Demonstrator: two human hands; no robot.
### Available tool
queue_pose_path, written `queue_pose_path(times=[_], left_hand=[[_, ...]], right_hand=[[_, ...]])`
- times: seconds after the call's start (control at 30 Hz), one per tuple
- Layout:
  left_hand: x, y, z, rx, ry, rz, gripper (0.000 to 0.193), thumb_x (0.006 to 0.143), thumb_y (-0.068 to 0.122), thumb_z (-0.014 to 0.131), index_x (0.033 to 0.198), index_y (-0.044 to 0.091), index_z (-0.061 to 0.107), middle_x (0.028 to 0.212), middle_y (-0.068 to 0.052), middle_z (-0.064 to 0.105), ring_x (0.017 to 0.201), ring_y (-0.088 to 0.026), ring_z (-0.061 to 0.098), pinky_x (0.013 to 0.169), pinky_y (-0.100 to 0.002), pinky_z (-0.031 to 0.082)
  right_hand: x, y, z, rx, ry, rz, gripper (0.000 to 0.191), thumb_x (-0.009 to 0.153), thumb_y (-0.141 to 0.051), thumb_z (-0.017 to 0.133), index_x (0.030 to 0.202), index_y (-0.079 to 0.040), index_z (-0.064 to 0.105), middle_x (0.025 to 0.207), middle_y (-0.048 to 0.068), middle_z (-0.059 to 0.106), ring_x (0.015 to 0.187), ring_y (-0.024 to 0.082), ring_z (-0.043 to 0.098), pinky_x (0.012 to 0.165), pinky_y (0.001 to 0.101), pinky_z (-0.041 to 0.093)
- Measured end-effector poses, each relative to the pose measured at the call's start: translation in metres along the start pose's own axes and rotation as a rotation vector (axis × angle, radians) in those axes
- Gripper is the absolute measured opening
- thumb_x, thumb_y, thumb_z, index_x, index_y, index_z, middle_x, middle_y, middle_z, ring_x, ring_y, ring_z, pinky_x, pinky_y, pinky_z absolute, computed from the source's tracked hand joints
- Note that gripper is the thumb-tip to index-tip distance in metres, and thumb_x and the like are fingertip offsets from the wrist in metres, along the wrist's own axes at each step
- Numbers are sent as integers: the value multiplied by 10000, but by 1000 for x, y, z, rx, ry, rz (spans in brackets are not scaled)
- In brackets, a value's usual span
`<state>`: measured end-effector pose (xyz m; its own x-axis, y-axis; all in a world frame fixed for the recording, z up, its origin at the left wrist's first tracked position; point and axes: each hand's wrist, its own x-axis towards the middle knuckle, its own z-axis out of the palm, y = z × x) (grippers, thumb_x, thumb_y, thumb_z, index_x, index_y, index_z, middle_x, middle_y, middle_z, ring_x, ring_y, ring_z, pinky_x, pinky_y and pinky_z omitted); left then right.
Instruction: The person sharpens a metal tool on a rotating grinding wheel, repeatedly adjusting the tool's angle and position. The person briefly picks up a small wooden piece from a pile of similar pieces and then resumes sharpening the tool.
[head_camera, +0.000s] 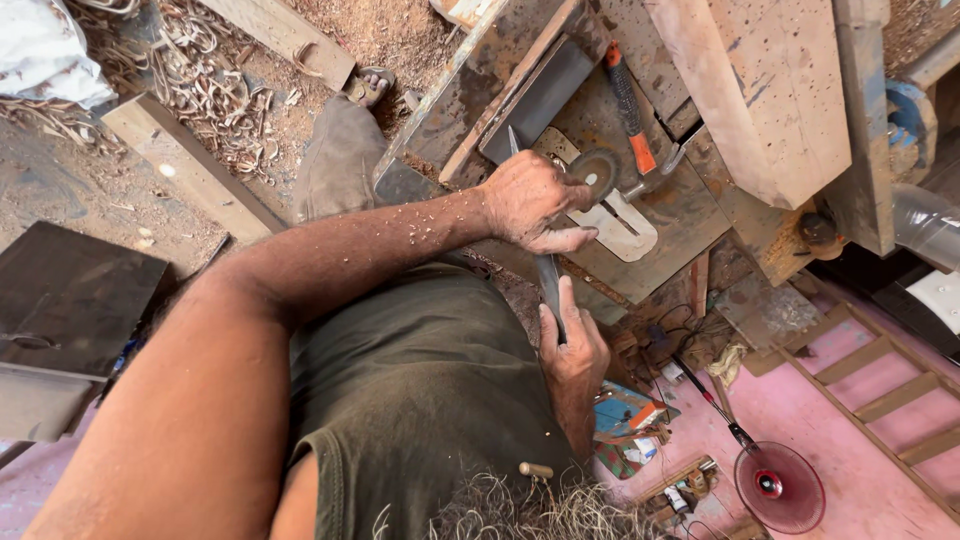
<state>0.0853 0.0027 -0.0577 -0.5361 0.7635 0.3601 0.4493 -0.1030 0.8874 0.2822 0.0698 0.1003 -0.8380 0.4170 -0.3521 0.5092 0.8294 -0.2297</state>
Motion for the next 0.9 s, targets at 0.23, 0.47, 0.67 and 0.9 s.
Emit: queue_pose_path(times=[0.23, 0.47, 0.67, 0.9], left_hand=[[-25, 6, 2, -56, -68, -5, 449, 934, 520, 634, 839, 84, 682, 523, -88, 554, 429, -313, 570, 413, -472, 440], [64, -25, 3, 57, 155, 50, 511, 926, 596, 613, 724, 127, 629, 579, -120, 593, 500, -343, 582, 467, -460, 470], [22, 1, 8, 14, -48, -211, 536, 981, 584, 524, 762, 109, 642, 479, -97, 548, 370, -313, 531, 403, -475, 441], [60, -26, 0, -41, 156, -43, 563, 962, 612, 576, 853, 67, 665, 567, -90, 574, 508, -320, 581, 502, -452, 481]], right_hand=[[-19, 23, 28, -31, 61, -130, 449, 965, -175, 753, 1383, -56, 638, 819, 161, 666, 681, 307, 676, 612, 419, 535], [41, 26, 21, 39, 193, -66, 488, 972, -117, 717, 1441, -43, 602, 1033, 219, 711, 889, 379, 697, 773, 447, 549], [14, 32, 22, 45, 189, -220, 447, 959, -136, 723, 1387, -44, 633, 1024, 213, 715, 894, 362, 701, 797, 435, 559], [39, 30, 19, 117, 103, -18, 415, 981, -114, 688, 1383, -20, 637, 1033, 238, 708, 924, 388, 702, 835, 449, 559]])
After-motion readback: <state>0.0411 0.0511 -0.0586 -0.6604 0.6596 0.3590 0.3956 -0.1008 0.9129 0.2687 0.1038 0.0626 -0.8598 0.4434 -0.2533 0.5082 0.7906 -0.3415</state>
